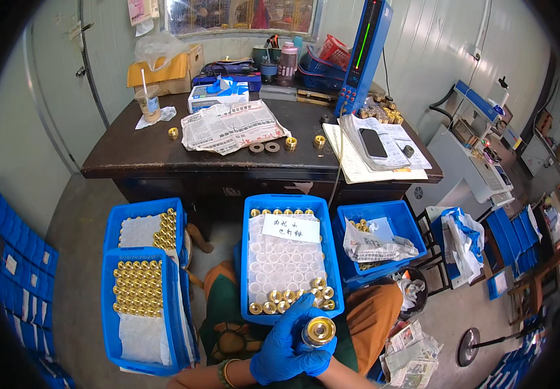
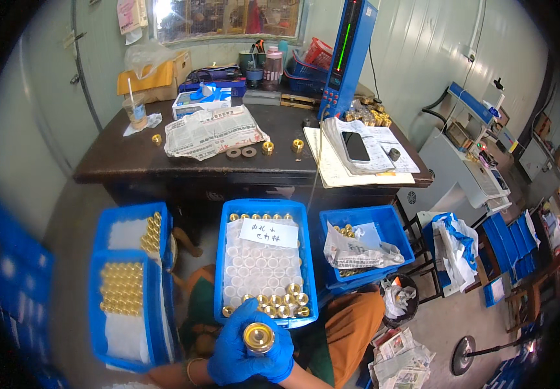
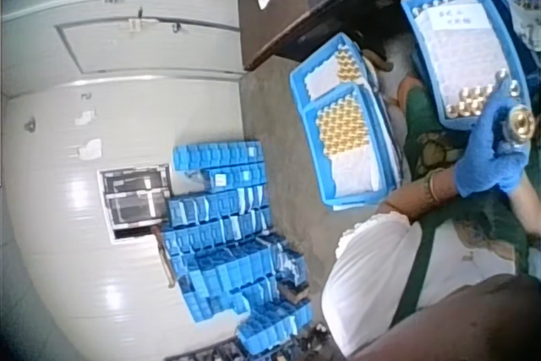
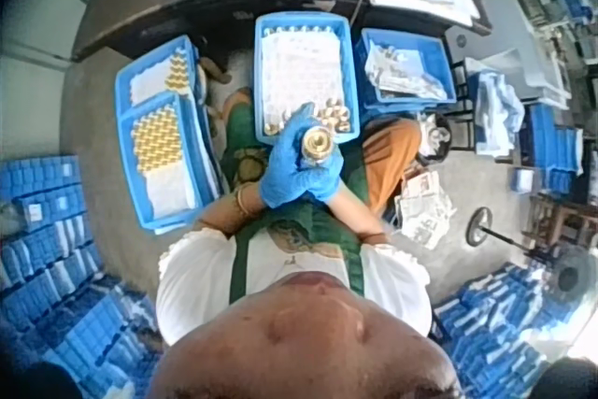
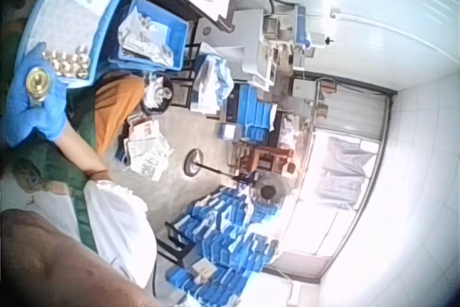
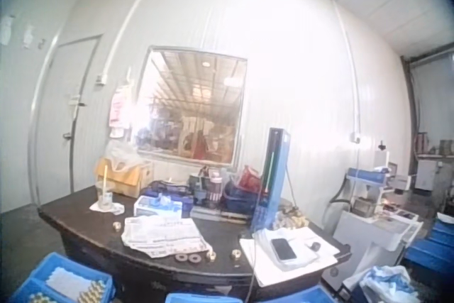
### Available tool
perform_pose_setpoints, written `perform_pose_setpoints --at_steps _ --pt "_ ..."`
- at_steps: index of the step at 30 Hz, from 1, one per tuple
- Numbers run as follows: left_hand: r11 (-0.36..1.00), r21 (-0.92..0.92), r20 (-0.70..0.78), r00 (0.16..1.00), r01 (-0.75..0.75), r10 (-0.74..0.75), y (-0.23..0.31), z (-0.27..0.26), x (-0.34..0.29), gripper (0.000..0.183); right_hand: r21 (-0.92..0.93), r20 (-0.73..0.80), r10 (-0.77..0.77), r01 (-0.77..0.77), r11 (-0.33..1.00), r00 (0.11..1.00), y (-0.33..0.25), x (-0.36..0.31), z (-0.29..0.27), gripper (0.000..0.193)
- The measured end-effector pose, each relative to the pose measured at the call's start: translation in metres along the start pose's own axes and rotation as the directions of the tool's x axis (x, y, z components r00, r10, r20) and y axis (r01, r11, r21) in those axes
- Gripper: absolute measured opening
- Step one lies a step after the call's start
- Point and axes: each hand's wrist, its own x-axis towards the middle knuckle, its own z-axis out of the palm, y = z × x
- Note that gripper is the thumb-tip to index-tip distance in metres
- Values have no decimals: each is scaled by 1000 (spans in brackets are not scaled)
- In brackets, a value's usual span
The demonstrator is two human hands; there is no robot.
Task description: The person sorts small cylindrical metal components by hand, taking them from plastic bins and placing them into sorting trays.
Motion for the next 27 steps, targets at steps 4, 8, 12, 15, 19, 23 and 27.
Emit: perform_pose_setpoints --at_steps 4,8,12,15,19,23,27 --pt "995 94 -10 999 42 -41 -1 2 0 82 -85 15 -93 94 992 996 9 -1 -3 30" --pt "991 126 -4 999 36 -36 1 2 -2 83 -171 40 -180 184 968 983 13 -4 -4 30" --pt "988 145 -3 998 61 -61 -1 0 -5 82 -248 76 -254 265 932 964 17 -7 -4 30" --pt "993 113 -24 999 -22 25 1 -5 -7 77 -286 127 -292 317 904 948 20 -10 1 31" --pt "955 295 -108 994 39 -8 16 -21 5 59 -169 9 -9 10 986 1000 16 -3 20 23" --pt "914 373 -271 961 159 -57 20 -108 36 48 -403 252 -17 120 907 968 33 3 20 20" --pt "819 451 -512 854 355 -89 33 -256 64 34 -339 159 156 -94 936 975 60 -12 9 17"
